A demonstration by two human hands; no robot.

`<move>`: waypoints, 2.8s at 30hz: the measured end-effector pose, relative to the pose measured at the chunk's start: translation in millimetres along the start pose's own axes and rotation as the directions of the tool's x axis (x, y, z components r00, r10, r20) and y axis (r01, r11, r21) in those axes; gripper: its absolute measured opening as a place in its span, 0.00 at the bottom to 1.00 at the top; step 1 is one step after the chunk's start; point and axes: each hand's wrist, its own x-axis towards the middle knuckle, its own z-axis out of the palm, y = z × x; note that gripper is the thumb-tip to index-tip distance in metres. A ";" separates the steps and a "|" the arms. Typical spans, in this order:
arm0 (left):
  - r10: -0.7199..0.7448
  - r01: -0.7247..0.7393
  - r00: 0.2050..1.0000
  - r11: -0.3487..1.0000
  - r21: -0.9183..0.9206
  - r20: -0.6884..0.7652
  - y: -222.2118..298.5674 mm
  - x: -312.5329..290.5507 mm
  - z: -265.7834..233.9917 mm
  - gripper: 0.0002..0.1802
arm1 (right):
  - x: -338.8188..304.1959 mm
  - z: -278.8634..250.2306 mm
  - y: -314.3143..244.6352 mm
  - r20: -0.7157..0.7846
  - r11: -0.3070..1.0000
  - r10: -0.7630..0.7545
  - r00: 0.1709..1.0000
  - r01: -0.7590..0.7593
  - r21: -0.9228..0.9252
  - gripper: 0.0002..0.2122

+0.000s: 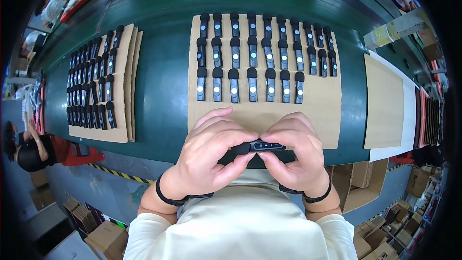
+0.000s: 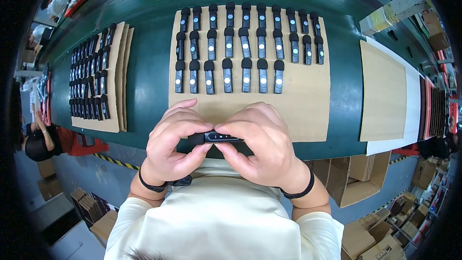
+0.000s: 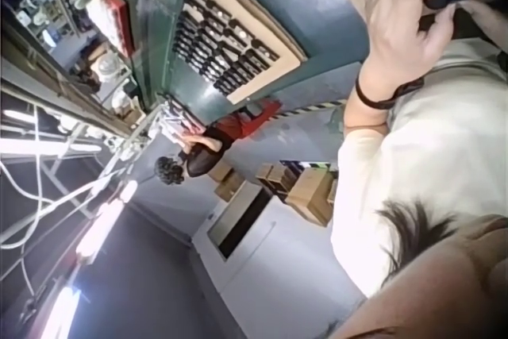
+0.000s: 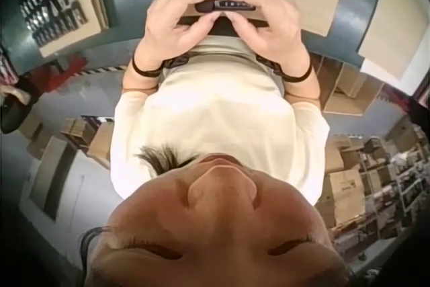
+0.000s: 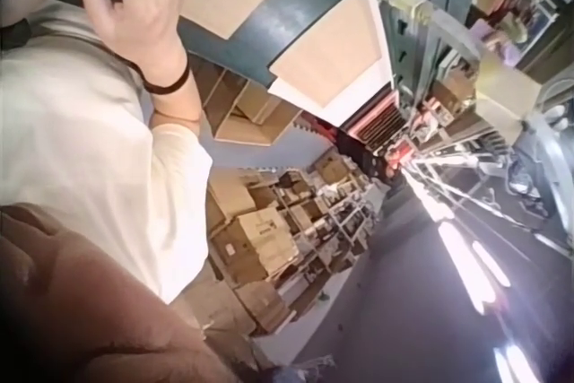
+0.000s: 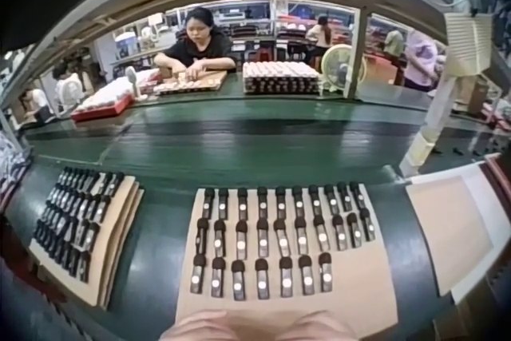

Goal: The person picks up a microphone and a receiver, presses them together to assemble them, and places the unit onto a cardboard sheet. This process is repeated multiple times throughout the video.

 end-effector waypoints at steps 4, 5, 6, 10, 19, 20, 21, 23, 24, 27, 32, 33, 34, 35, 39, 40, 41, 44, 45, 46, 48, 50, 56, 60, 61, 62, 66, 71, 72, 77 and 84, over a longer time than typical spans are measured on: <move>0.012 -0.012 1.000 1.000 0.002 0.005 -1.4 -0.3 0.0 0.15 | 0.0 -0.4 0.1 0.001 1.000 -0.008 1.000 0.008 -0.005 0.17; 0.012 -0.012 1.000 1.000 0.005 0.011 -1.0 -0.1 -0.5 0.16 | -0.1 -0.4 0.0 0.000 1.000 -0.009 1.000 0.009 -0.006 0.17; 0.013 -0.013 1.000 1.000 0.008 0.016 -0.6 0.0 -1.0 0.16 | -0.4 -0.3 0.0 0.000 1.000 -0.009 1.000 0.009 -0.006 0.17; 0.011 -0.011 1.000 1.000 0.003 0.022 0.3 0.4 -1.6 0.16 | -0.4 -0.2 0.4 0.003 1.000 -0.013 1.000 0.013 -0.018 0.17; -0.002 0.002 1.000 1.000 0.008 0.027 -2.7 4.8 2.2 0.15 | 0.4 1.9 6.5 0.021 0.998 -0.040 0.999 0.039 0.045 0.15; -0.002 0.001 1.000 1.000 0.008 0.027 -2.5 5.2 1.9 0.15 | 0.1 1.7 5.0 0.010 0.997 0.008 1.000 -0.008 0.073 0.15; -0.003 0.003 1.000 1.000 -0.003 0.024 -2.3 5.7 1.5 0.15 | -0.2 1.8 4.0 0.000 0.993 0.055 0.998 -0.055 0.102 0.16; -0.007 0.007 1.000 1.000 -0.024 0.016 -1.9 5.8 1.5 0.15 | -4.0 1.1 4.3 -0.004 0.985 0.099 0.995 -0.097 0.142 0.16; -0.007 0.007 1.000 1.000 -0.025 0.016 -1.8 5.9 1.4 0.15 | -6.3 0.5 5.0 -0.008 0.973 0.143 0.990 -0.139 0.183 0.15; -0.017 0.018 1.000 0.999 -0.032 0.020 -1.4 5.9 1.0 0.15 | -8.6 -1.3 6.5 -0.008 0.957 0.183 0.983 -0.177 0.230 0.15; -0.003 0.003 0.999 1.000 -0.001 0.038 -8.1 3.7 6.1 0.14 | -5.5 -3.4 3.6 -0.015 0.974 0.113 0.993 -0.108 0.201 0.15; -0.005 0.005 0.999 1.000 0.000 0.045 -9.2 3.8 8.1 0.14 | -4.5 -3.7 3.2 -0.020 0.981 0.082 0.996 -0.077 0.179 0.15; -0.008 0.008 0.999 1.000 0.002 0.053 -10.2 3.8 10.0 0.14 | -4.2 -3.3 4.0 -0.023 0.981 0.082 0.996 -0.076 0.178 0.15; -0.010 0.010 0.998 1.000 0.004 0.061 -11.2 3.6 11.4 0.14 | -4.1 -2.5 5.5 -0.019 0.992 0.025 0.999 -0.022 0.125 0.14; 0.027 -0.029 0.997 0.999 0.029 0.079 -16.4 2.7 14.6 0.15 | -4.5 -0.8 5.6 -0.015 0.998 -0.066 0.998 0.066 0.012 0.12; 0.033 -0.035 0.996 0.999 0.024 0.082 -16.3 3.4 14.3 0.15 | -4.8 -0.6 4.4 -0.021 0.999 -0.048 0.999 0.048 0.016 0.12; 0.022 -0.026 0.995 0.999 0.038 0.096 -15.9 4.1 13.2 0.16 | -4.9 -1.5 3.8 -0.028 0.999 -0.030 0.999 0.030 0.019 0.12; 0.014 -0.020 0.992 0.998 0.052 0.123 -14.3 5.9 11.0 0.18 | -9.0 -7.8 11.1 0.014 1.000 -0.016 1.000 0.016 0.022 0.13; -0.026 0.021 0.994 0.998 0.054 0.109 -13.2 6.1 9.5 0.19 | -9.2 -11.3 13.0 0.038 1.000 -0.011 0.999 0.010 0.030 0.13; -0.067 0.062 0.993 0.997 0.055 0.094 -12.3 6.0 7.4 0.20 | -9.1 -16.6 13.9 0.036 1.000 -0.010 0.999 0.009 0.018 0.13; -0.098 0.094 0.992 0.994 0.047 0.083 -15.5 3.7 3.5 0.20 | -11.0 -32.4 18.7 0.023 0.987 0.038 0.999 -0.034 -0.160 0.14; -0.159 0.159 0.987 0.985 0.070 -0.004 -21.4 -3.2 -6.8 0.20 | -10.1 -47.4 24.6 0.012 0.967 0.058 0.998 -0.053 -0.250 0.14; -0.261 0.274 0.954 0.959 0.078 -0.149 -43.4 -20.3 -23.4 0.22 | -22.2 -80.7 54.9 0.009 0.796 0.102 0.995 -0.077 -0.600 0.12; -0.380 0.398 0.897 0.916 0.041 -0.224 -51.9 -26.5 -23.3 0.29 | -22.6 -77.4 48.3 0.204 0.759 0.200 0.958 -0.020 -0.651 0.11; -0.417 0.432 0.883 0.902 0.025 -0.214 -53.7 -27.9 -23.3 0.31 | -22.5 -76.6 48.6 0.205 0.758 0.200 0.958 -0.019 -0.652 0.11; -0.452 0.463 0.869 0.886 0.009 -0.202 -55.2 -28.6 -22.8 0.34 | -22.7 -76.6 48.6 0.209 0.755 0.210 0.955 -0.023 -0.655 0.11; -0.513 0.513 0.844 0.857 -0.047 -0.156 -58.0 -30.0 -21.2 0.38 | -20.7 -76.0 53.2 0.204 0.738 0.231 0.951 -0.034 -0.674 0.12; -0.533 0.515 0.838 0.843 -0.158 -0.114 -59.7 -29.6 -18.1 0.40 | -16.4 -76.3 64.6 0.173 0.719 0.225 0.959 -0.043 -0.694 0.13; -0.522 0.503 0.847 0.848 -0.166 -0.102 -60.7 -28.9 -16.6 0.40 | -16.2 -77.1 65.0 0.172 0.724 0.225 0.959 -0.046 -0.688 0.14; -0.535 0.515 0.839 0.839 -0.176 -0.097 -63.4 -26.0 -15.2 0.40 | -14.6 -86.0 57.4 0.148 0.763 0.229 0.962 -0.082 -0.642 0.15; -0.540 0.520 0.835 0.837 -0.170 -0.109 -66.5 -23.3 -16.3 0.39 | -15.6 -134.5 55.8 0.006 0.690 0.296 0.955 -0.209 -0.693 0.14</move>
